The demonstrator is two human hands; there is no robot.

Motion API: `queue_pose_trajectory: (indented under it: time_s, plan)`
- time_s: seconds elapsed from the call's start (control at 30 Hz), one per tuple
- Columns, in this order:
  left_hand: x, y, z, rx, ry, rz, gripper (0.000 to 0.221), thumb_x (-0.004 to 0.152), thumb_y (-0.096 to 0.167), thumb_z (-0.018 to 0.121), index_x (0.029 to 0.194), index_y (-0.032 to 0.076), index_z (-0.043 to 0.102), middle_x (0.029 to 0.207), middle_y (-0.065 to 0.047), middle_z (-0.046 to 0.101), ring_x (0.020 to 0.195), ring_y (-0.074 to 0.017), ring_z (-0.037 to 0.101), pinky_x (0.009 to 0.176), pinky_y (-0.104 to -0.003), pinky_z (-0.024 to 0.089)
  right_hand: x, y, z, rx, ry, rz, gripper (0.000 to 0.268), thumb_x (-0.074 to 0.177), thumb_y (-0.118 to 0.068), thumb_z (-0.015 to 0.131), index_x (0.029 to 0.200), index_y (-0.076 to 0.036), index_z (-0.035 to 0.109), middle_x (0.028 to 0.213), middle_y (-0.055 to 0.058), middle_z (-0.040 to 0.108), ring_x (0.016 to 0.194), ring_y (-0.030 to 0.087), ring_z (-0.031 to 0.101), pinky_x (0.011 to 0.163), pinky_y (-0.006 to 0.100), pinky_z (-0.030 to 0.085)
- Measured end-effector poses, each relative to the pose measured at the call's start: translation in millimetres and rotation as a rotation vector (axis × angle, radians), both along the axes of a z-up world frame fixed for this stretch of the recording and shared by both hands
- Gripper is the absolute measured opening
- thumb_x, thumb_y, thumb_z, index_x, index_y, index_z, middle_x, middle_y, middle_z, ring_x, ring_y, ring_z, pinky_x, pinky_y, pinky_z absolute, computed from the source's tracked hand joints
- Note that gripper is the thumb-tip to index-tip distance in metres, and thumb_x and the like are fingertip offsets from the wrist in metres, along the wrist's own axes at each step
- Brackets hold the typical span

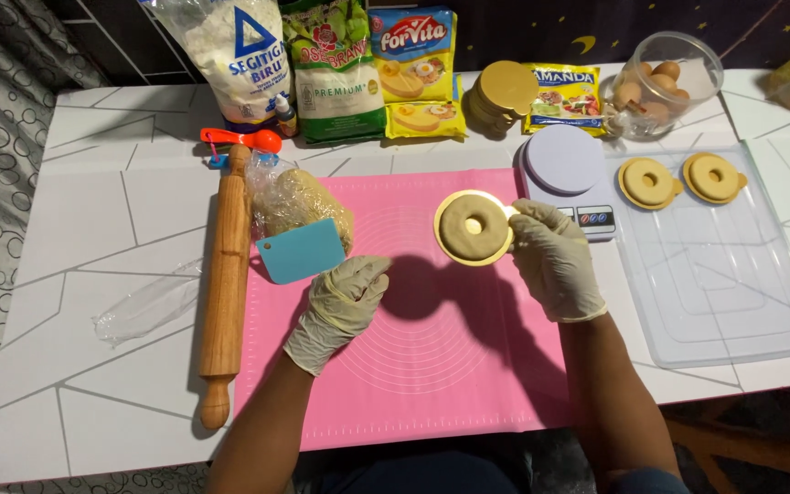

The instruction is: Preparing donut dough by rolling, flattening, cutting shapes, and placing them on a tray.

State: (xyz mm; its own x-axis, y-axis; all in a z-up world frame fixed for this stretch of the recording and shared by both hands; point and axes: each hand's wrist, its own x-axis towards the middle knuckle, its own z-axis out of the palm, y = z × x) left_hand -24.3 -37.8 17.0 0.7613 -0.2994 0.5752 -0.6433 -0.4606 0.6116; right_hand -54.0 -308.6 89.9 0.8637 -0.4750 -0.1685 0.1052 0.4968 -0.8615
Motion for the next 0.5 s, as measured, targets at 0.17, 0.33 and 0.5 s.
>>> queue_pose_trajectory:
  time_s: [0.17,0.33,0.5]
  plan:
    - [-6,9,37,0.040,0.165,-0.069,0.046,0.089,0.013,0.077,0.122,-0.017,0.064,0.112,-0.032,0.073,0.110,-0.0497,0.066,0.108,-0.047,0.049,-9,-32,15,0.007,-0.010,-0.138,0.017,0.088,0.008,0.072,0.105,0.005,0.069,0.079,0.015,0.070,0.062,0.022,0.073,0.061,0.027,0.065]
    - [15,10,-36,0.051,-0.015,-0.053,0.047,0.086,0.031,0.086,0.114,-0.003,0.072,0.109,-0.021,0.075,0.103,-0.0378,0.071,0.108,-0.047,0.047,-17,-87,-7,0.012,-0.025,-0.242,0.013,0.090,0.007,0.072,0.102,0.003,0.069,0.087,0.012,0.072,0.076,0.021,0.075,0.078,0.033,0.068]
    - [26,9,-65,0.073,-0.030,0.022,0.045,0.082,0.047,0.087,0.110,0.014,0.078,0.112,-0.006,0.079,0.106,-0.0241,0.075,0.107,-0.039,0.049,-24,-160,-53,-0.005,-0.064,-0.310,0.012,0.092,0.008,0.071,0.102,0.004,0.069,0.092,0.013,0.072,0.086,0.023,0.075,0.088,0.038,0.067]
